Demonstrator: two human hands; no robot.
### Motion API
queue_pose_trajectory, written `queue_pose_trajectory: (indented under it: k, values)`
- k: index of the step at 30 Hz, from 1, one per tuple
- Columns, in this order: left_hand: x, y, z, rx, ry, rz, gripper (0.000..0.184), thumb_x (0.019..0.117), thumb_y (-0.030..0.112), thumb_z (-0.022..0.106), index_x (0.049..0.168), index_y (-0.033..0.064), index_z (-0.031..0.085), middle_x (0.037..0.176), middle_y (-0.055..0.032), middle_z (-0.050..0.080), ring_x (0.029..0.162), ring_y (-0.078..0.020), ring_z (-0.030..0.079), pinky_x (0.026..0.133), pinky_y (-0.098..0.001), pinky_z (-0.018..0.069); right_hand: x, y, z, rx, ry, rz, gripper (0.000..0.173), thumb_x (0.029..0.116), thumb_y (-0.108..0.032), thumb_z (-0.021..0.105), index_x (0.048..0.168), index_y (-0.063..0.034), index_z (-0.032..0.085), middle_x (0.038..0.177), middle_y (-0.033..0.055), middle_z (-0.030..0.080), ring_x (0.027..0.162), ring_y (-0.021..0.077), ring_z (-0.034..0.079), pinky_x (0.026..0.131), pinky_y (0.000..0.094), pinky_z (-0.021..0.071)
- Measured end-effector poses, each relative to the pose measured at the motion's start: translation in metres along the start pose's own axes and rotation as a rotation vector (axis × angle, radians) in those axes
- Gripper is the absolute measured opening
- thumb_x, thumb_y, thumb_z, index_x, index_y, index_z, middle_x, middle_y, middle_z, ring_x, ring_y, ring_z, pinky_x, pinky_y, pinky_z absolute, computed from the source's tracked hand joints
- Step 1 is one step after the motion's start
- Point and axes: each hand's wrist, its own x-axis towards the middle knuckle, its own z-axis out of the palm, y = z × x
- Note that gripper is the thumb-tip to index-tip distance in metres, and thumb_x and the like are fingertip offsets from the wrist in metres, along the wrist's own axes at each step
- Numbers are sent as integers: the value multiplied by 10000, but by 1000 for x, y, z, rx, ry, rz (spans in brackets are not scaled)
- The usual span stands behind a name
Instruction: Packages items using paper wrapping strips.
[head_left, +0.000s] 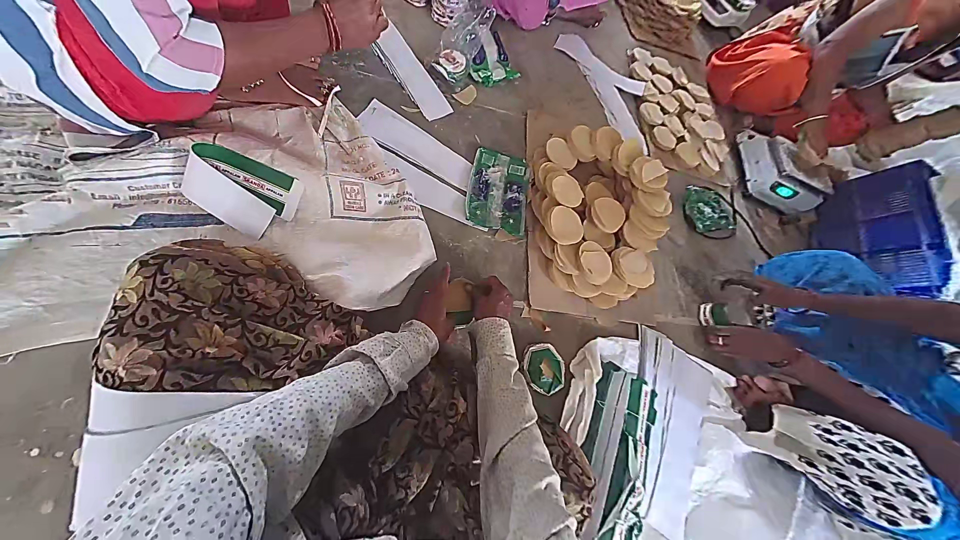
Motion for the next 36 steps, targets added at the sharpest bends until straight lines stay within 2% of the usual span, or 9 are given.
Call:
queue_pose_trajectory:
  k: [3, 5, 9, 16, 19, 22, 28, 33, 36]
  values:
    - [-3, -17, 17, -166, 248, 162, 1079, 860, 178, 786, 1593, -104, 47, 1654, -331, 141, 1551, -420, 190, 1271, -475, 176, -20, -7, 14, 148, 166, 170, 350, 976, -280, 709, 1143, 26, 681, 1109, 240, 705, 1083, 389, 666, 970, 557, 487]
    - [-1, -24, 27, -205, 334, 176, 1033, 826, 101, 783, 1576, -135, 113, 1639, -344, 180, 1553, -415, 190, 1277, -452, 165, -43, -11, 31, 160, 251, 158, 305, 992, -251, 675, 1109, 30, 692, 1097, 235, 709, 1059, 389, 673, 947, 566, 491]
    - [8, -29, 22, -144, 312, 143, 1010, 816, 45, 754, 1587, -110, 121, 1637, -327, 212, 1553, -398, 201, 1281, -456, 154, -73, -12, 43, 2, 248, -130, 236, 1008, -123, 608, 1110, 35, 751, 1129, 259, 705, 1096, 416, 675, 950, 544, 525]
    - [10, -15, -3, 51, 76, 85, 1067, 792, -33, 744, 1606, -72, 56, 1665, -302, 148, 1564, -397, 162, 1279, -483, 134, -19, -12, 15, 45, 92, -86, 421, 936, -181, 743, 1241, 87, 632, 1257, 276, 646, 1174, 379, 634, 1038, 485, 488]
    - [11, -10, -17, 132, 36, 79, 1030, 871, 115, 754, 1615, -47, 61, 1667, -263, 198, 1562, -346, 206, 1282, -438, 151, -8, -21, 10, -20, 50, -37, 293, 969, -193, 694, 1174, 16, 696, 1154, 220, 714, 1117, 366, 676, 1007, 529, 495]
    - [12, -23, -5, 33, 187, 157, 1038, 899, 329, 753, 1614, -50, 103, 1633, -292, 267, 1540, -387, 248, 1273, -474, 168, -25, -23, 22, 117, 200, 121, 253, 988, -193, 666, 1115, 23, 696, 1107, 228, 712, 1076, 380, 673, 965, 547, 493]
    - [8, -22, -3, 76, 157, 93, 948, 884, 124, 741, 1614, -31, 156, 1637, -265, 282, 1539, -358, 270, 1272, -441, 195, -69, -18, 48, -9, 243, -152, 210, 993, -70, 614, 1109, 29, 759, 1114, 262, 699, 1052, 410, 683, 933, 515, 542]
    - [15, -23, -11, 27, 113, 155, 997, 821, 28, 767, 1616, -19, 167, 1646, -252, 273, 1544, -351, 259, 1277, -444, 187, -29, -19, 26, 96, 125, -41, 455, 923, -171, 755, 1272, 79, 602, 1295, 285, 609, 1184, 382, 616, 1027, 480, 493]
    - [19, -20, -19, 89, 25, 158, 971, 846, 14, 749, 1624, 10, 170, 1665, -218, 250, 1560, -314, 229, 1285, -416, 169, 1, -28, 16, 15, 71, -28, 379, 946, -232, 738, 1213, 29, 676, 1202, 230, 693, 1151, 359, 658, 1024, 500, 494]
